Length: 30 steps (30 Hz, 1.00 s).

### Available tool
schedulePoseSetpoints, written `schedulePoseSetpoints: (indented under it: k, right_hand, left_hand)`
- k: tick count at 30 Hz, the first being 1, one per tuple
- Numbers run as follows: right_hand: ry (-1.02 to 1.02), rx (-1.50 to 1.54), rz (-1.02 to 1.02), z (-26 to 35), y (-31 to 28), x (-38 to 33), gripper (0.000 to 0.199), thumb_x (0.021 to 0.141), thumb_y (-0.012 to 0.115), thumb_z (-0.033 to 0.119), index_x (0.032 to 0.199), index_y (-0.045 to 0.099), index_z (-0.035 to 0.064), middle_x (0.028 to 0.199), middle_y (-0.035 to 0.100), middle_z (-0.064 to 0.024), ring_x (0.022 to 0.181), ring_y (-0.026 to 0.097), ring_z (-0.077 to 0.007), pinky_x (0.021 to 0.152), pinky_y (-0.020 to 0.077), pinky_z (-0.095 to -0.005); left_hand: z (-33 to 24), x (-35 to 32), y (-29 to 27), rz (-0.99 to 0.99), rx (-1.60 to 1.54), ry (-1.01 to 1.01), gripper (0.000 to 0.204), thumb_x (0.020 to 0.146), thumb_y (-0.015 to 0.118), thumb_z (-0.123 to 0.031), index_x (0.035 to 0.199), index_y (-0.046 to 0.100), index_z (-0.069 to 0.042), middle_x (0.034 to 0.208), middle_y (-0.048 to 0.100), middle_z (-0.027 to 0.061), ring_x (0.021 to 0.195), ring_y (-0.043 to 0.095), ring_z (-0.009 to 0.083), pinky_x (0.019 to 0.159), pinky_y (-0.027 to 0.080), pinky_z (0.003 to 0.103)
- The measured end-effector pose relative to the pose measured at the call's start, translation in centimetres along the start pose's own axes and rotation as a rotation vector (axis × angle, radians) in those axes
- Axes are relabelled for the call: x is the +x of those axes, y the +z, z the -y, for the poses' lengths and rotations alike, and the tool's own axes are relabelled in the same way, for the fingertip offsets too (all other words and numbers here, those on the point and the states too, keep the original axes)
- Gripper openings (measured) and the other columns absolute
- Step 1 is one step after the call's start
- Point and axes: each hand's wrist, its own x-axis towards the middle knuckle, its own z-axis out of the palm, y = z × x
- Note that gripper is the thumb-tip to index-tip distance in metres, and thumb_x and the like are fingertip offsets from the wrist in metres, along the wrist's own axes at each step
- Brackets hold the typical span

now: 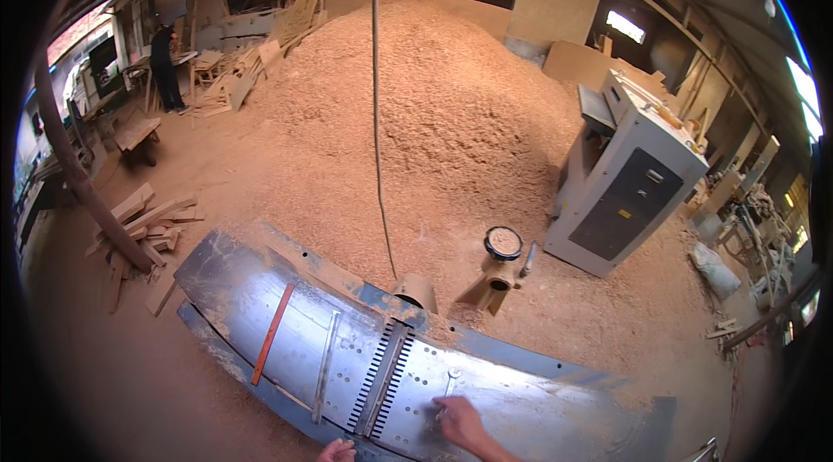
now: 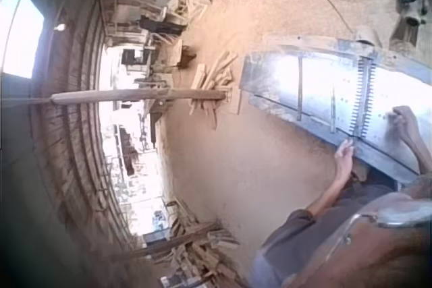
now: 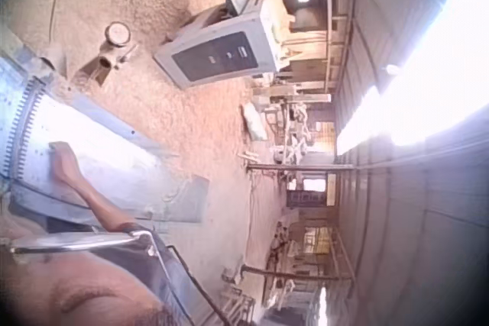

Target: The person uses a wrench to tighten bolts on a metal machine surface, then uses a ruler to measure the gap between two metal plates. The person continues to adjust the machine using the wrench and ruler.

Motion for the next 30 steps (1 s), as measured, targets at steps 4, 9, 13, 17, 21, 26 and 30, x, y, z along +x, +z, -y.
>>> schedulePoseSetpoints:
  k: [4,9,13,17,21,26,30]
  right_hand:
    - [0.145,0.084,0.257,5.6,1.1,-6.5,0.032,0.088,0.064,0.007,0.120,0.070,0.0058,0.109,0.072,-0.0177,0.106,0.068,-0.0372,0.094,0.0547,-0.0438]
    - [0.084,0.132,0.307,10.5,5.2,-6.4,0.033,0.088,0.062,0.001,0.120,0.067,0.0014,0.111,0.068,-0.0237,0.106,0.066,-0.0440,0.093,0.0542,-0.0475]
    - [0.172,0.155,0.270,13.7,9.4,-4.2,0.035,0.088,0.062,-0.004,0.123,0.066,0.0006,0.106,0.070,-0.0179,0.088,0.070,-0.0292,0.082,0.0564,-0.0372]
    - [0.379,0.218,0.129,15.3,12.8,-3.0,0.034,0.088,0.062,-0.005,0.121,0.066,-0.0011,0.105,0.074,-0.0185,0.086,0.072,-0.0276,0.081,0.0573,-0.0366]
    - [0.518,0.274,0.028,16.2,14.4,-2.8,0.033,0.090,0.062,-0.005,0.123,0.066,-0.0011,0.106,0.075,-0.0150,0.088,0.072,-0.0180,0.082,0.0571,-0.0317]
    - [0.530,0.272,0.005,17.5,15.9,-2.0,0.034,0.090,0.062,-0.005,0.124,0.065,-0.0012,0.106,0.075,-0.0156,0.088,0.073,-0.0196,0.083,0.0573,-0.0322]
    - [0.520,0.225,0.006,18.1,16.9,-0.4,0.033,0.091,0.063,-0.004,0.123,0.065,-0.0019,0.106,0.075,-0.0154,0.091,0.074,-0.0205,0.083,0.0577,-0.0329]
  left_hand:
    - [1.4,1.1,-1.8,-0.053,-0.009,0.196,0.034,0.103,0.060,-0.007,0.132,0.060,0.011,0.117,0.074,0.0138,0.106,0.068,0.0188,0.096,0.055,0.032]
    - [-2.1,5.1,-3.3,-0.036,-0.057,0.278,0.016,0.101,0.066,-0.012,0.104,0.066,0.003,0.072,0.048,-0.0043,0.069,0.043,0.0049,0.059,0.039,0.026]
    - [-1.7,8.1,-5.0,-0.134,0.080,0.437,0.028,0.092,0.070,-0.005,0.119,0.067,0.004,0.088,0.066,0.0097,0.075,0.063,0.0189,0.068,0.051,0.033]
    - [-3.5,9.9,-6.5,-0.080,0.408,0.527,0.040,0.085,0.077,-0.008,0.122,0.065,0.001,0.098,0.064,0.0131,0.090,0.064,0.0304,0.077,0.053,0.042]
    - [-4.0,11.2,-6.4,0.018,0.698,0.613,0.054,0.080,0.081,-0.014,0.129,0.059,-0.004,0.105,0.060,0.0156,0.102,0.059,0.0371,0.087,0.050,0.048]
    - [-4.6,12.2,-6.7,0.125,0.773,0.580,0.060,0.081,0.079,-0.013,0.135,0.055,-0.007,0.107,0.059,0.0184,0.102,0.059,0.0391,0.087,0.050,0.048]
    - [-5.3,12.4,-6.8,0.138,0.779,0.514,0.063,0.080,0.080,-0.013,0.137,0.053,-0.005,0.105,0.059,0.0181,0.103,0.059,0.0388,0.087,0.050,0.049]
